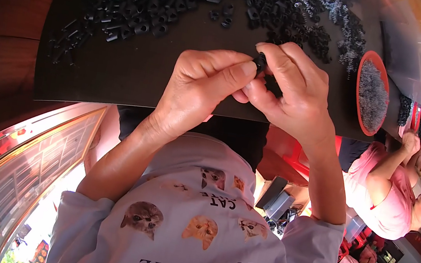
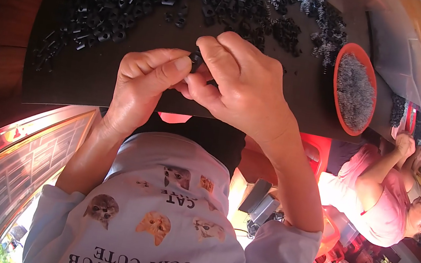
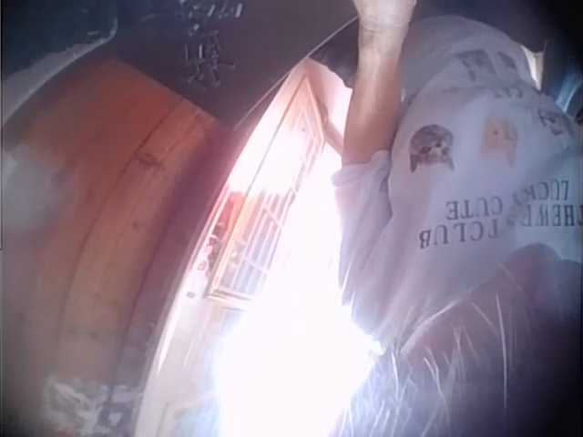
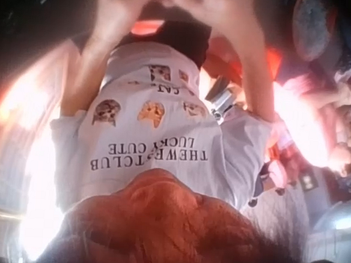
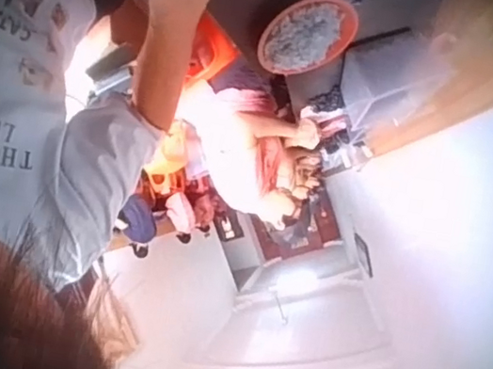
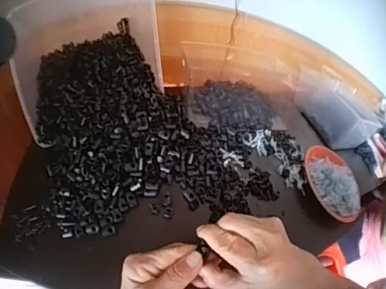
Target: The person assembles small black plastic components by hand.
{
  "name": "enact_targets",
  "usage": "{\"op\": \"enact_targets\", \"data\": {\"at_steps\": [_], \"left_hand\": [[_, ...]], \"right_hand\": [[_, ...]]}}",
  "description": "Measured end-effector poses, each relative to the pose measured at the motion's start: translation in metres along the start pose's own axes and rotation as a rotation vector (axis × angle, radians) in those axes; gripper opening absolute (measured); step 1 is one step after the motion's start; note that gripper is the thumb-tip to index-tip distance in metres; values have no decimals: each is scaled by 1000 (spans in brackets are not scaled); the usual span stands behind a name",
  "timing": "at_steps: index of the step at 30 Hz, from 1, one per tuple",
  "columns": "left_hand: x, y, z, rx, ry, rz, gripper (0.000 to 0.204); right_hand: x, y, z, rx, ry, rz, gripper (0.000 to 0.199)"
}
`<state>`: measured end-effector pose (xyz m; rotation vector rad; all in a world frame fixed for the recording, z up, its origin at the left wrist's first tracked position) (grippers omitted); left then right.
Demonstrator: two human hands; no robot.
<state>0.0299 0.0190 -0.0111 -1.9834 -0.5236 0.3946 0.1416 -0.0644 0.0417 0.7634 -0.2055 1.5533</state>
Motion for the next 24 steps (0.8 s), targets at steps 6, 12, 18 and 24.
{"op": "enact_targets", "data": {"at_steps": [6, 12, 18, 24], "left_hand": [[0, -1, -4, 41, 24, -65, 18], [1, -2, -4, 55, 10, -122, 17], [-2, -1, -2, 47, -26, -83, 17], [-3, -7, -1, 91, 9, -122, 16]], "right_hand": [[2, 5, -1, -62, -69, 101, 38], [3, 7, -4, -86, -50, 104, 37], [11, 16, 4, -121, 56, -11, 44], [7, 18, 4, -92, 81, 123, 45]]}}
Point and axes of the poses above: each hand's wrist, its own x-axis towards the middle knuckle, its own z-axis out of the back of the hand, y = z × x, the point moved 5 cm from there along x, towards the middle knuckle, and after that the axes turned 1 degree about -z, right-handed, at the moved point
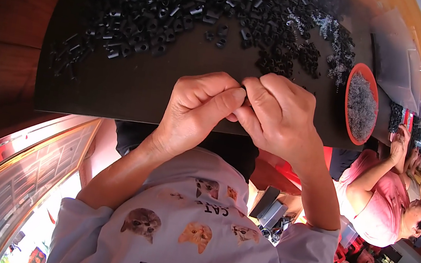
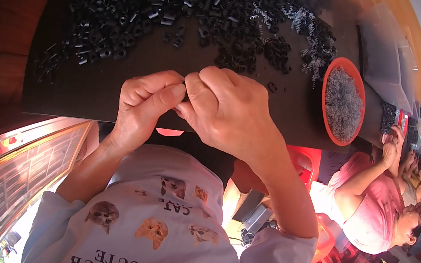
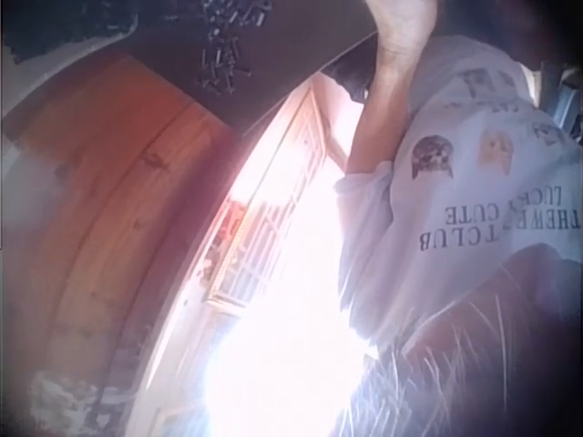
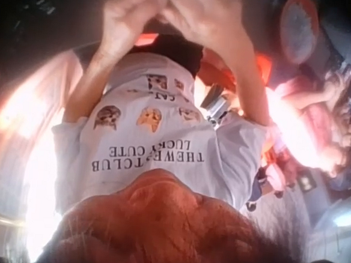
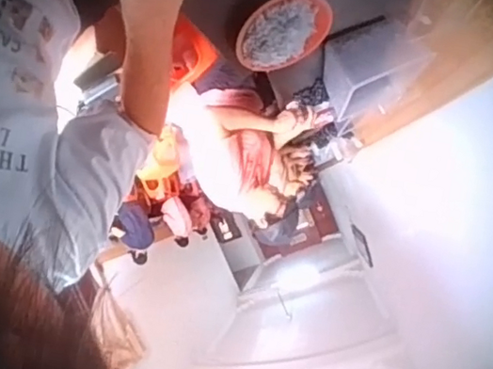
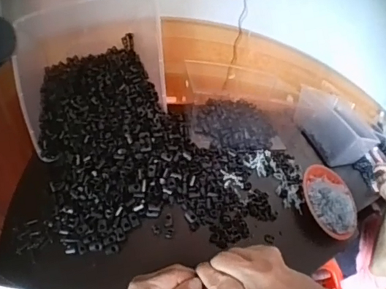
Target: The person assembles small black plastic components by hand.
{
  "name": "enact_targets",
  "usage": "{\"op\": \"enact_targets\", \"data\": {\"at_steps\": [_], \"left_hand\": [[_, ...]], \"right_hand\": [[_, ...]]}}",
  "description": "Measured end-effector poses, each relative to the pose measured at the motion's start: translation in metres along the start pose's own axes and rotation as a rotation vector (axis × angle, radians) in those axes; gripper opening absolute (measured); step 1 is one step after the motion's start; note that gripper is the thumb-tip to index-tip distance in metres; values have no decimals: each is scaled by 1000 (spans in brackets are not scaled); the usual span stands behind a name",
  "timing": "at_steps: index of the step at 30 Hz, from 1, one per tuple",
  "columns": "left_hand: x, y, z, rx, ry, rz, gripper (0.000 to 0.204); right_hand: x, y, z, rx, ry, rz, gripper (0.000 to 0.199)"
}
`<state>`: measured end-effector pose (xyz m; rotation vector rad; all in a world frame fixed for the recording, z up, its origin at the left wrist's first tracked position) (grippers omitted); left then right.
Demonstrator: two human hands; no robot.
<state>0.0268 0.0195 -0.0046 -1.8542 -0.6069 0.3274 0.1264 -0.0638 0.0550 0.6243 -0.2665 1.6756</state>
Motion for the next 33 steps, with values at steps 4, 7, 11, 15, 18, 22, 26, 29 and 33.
{"op": "enact_targets", "data": {"at_steps": [4, 7, 11, 15, 18, 22, 26, 29, 33], "left_hand": [[2, -1, -2, 61, 8, -51, 16], [2, 3, 0, 81, 11, -33, 16], [-1, 1, -3, 31, 27, 11, 21], [-4, 3, -2, -6, 54, 40, 31], [-4, 9, -1, 49, 80, 54, 28], [-5, 10, -2, 70, 71, 52, 25], [-2, 8, -8, 121, 64, 39, 29], [-1, 7, -6, 119, 53, 20, 26], [-1, 8, -5, 161, 68, -4, 26]], "right_hand": [[0, 0, 1, 30, 52, 13, 40], [-2, -1, -1, 27, 55, 32, 40], [5, -8, 9, -18, 115, 27, 40], [21, -69, 51, -160, -91, -223, 36], [39, -147, 84, -175, -303, -523, 31], [72, -223, 118, -181, -183, -653, 42], [72, -251, 122, -533, -259, -314, 55], [76, -199, 94, -409, -155, -393, 43], [61, -142, 19, -56, 210, -235, 12]]}}
Point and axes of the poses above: each hand's wrist, its own x-axis towards the middle knuckle, its own z-axis out of the back of the hand, y = z × x, the point moved 5 cm from there along x, towards the middle knuckle, and after that the axes turned 1 degree about -z, right-handed, at the moved point
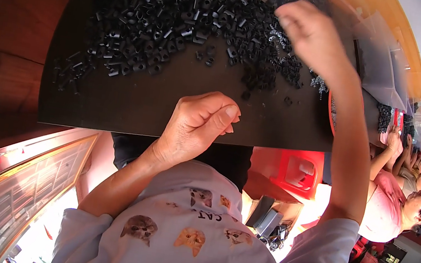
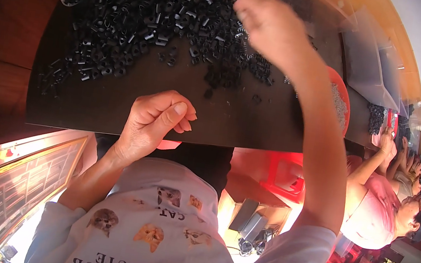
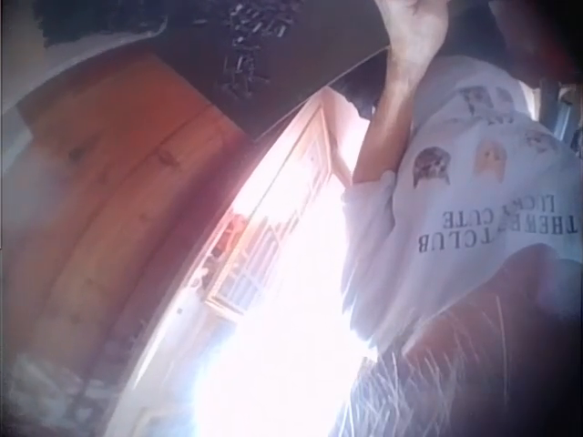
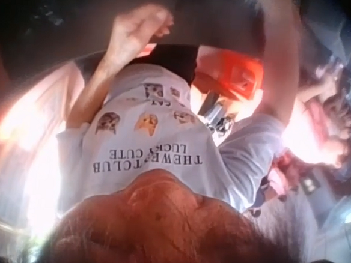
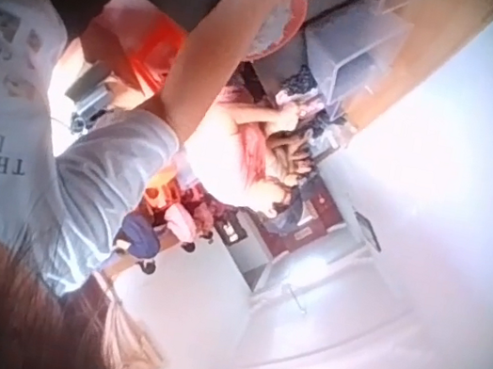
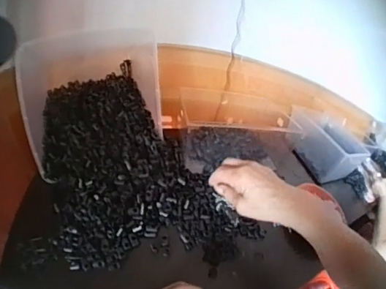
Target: The person assembles small black plastic components by hand.
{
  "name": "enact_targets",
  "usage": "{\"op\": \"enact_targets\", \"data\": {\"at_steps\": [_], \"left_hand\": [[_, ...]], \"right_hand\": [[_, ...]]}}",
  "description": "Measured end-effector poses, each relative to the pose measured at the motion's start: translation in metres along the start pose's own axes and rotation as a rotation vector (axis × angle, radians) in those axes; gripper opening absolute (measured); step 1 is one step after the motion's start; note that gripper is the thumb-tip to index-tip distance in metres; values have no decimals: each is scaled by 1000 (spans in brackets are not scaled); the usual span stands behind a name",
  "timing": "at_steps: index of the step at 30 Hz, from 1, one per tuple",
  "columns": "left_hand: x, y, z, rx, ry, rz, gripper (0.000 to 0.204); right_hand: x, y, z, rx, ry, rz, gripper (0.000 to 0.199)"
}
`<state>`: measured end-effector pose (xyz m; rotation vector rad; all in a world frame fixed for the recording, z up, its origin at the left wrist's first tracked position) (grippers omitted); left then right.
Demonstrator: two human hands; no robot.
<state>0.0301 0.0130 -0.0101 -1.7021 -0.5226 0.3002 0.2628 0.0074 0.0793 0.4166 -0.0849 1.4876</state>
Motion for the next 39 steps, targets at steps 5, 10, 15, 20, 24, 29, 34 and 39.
{"op": "enact_targets", "data": {"at_steps": [5, 10, 15, 20, 24, 29, 34, 39], "left_hand": [[0, -4, 0, 83, 47, 1, 28], [0, -4, -2, 74, 45, -41, 29], [0, -1, 1, 117, 40, -68, 28], [-1, -5, 0, 89, 31, -38, 28], [-1, -3, 1, -9, 20, 23, 31], [4, -2, 5, -381, -72, 106, 35], [4, 1, 7, -299, -20, 145, 40], [2, -1, 3, -203, -32, 71, 41]], "right_hand": [[-22, 34, -44, -28, 180, -63, 12], [-26, 66, -41, -114, 122, 22, 9], [-12, 96, -58, -16, 182, 102, 9], [-9, 88, -70, -173, 221, 116, 11], [-16, 92, -56, -93, 81, 130, 11], [-50, 108, -24, 149, -152, 137, 25], [-76, 128, -23, 239, -152, 69, 21], [-84, 135, -16, 340, -141, 18, 20]]}}
Point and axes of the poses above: each hand's wrist, its own x-axis towards the middle knuckle, its own z-axis out of the back of the hand, y = z × x, the point moved 5 cm from there along x, towards the middle knuckle, and after that the axes turned 1 degree about -z, right-handed, at the moved point
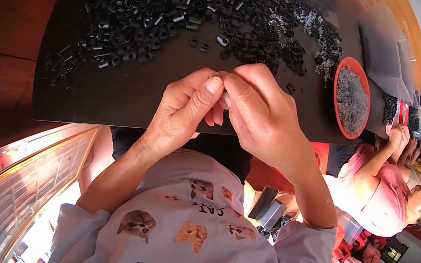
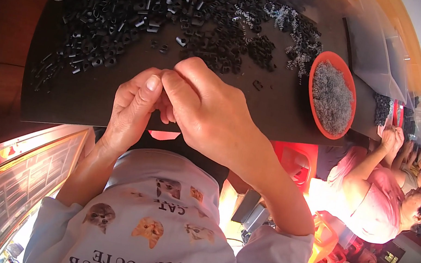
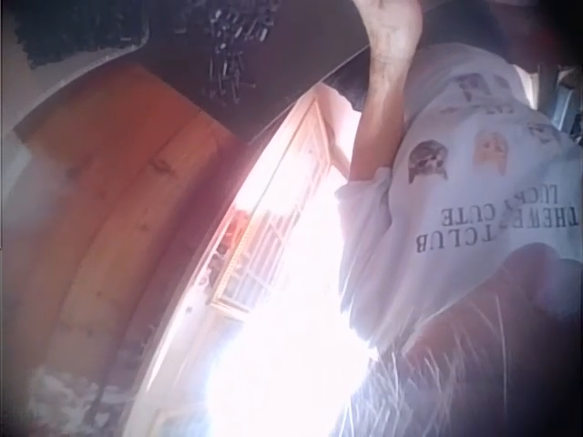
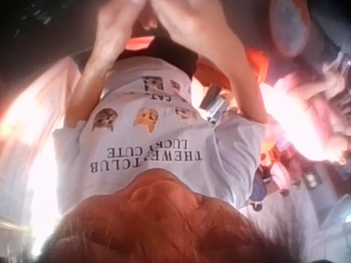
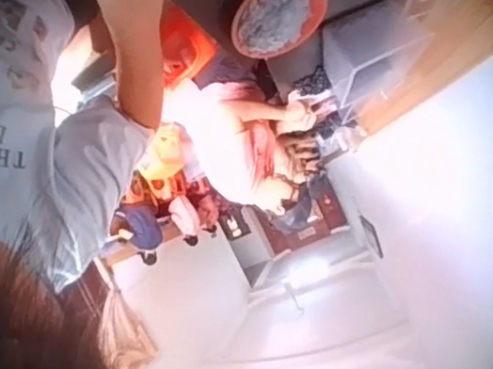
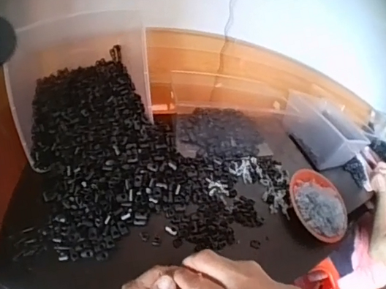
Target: The person assembles small black plastic components by hand.
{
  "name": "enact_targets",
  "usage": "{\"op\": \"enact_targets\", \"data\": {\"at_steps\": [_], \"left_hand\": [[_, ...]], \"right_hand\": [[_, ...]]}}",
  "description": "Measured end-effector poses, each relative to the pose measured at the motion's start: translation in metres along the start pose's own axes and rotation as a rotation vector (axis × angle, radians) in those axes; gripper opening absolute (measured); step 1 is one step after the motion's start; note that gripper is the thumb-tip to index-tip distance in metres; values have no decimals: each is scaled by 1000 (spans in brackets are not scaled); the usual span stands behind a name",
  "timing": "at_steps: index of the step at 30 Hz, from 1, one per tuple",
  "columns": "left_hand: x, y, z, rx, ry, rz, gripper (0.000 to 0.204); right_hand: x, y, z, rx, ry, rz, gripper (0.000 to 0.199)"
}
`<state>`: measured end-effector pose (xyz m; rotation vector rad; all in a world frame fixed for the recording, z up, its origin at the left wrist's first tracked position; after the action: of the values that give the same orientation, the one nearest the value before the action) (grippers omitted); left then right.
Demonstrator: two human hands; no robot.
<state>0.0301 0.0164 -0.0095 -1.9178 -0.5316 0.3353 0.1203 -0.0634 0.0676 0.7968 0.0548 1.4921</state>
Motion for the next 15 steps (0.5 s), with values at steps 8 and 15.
{"op": "enact_targets", "data": {"at_steps": [8, 15], "left_hand": [[-2, 1, -4, 67, 40, 26, 34], [-2, 2, 1, 37, 9, 20, 27]], "right_hand": [[-11, -7, 2, -28, -24, 54, 35], [4, -43, 28, -81, -10, -47, 36]]}}
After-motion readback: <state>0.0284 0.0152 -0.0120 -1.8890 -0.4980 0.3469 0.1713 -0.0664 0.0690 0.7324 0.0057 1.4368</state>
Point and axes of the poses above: each hand's wrist, its own x-axis towards the middle knuckle, its own z-axis out of the back of the hand, y = z × x, the point moved 5 cm from there along x, towards the middle knuckle, and after that the axes turned 1 degree about -z, right-handed, at the moved point
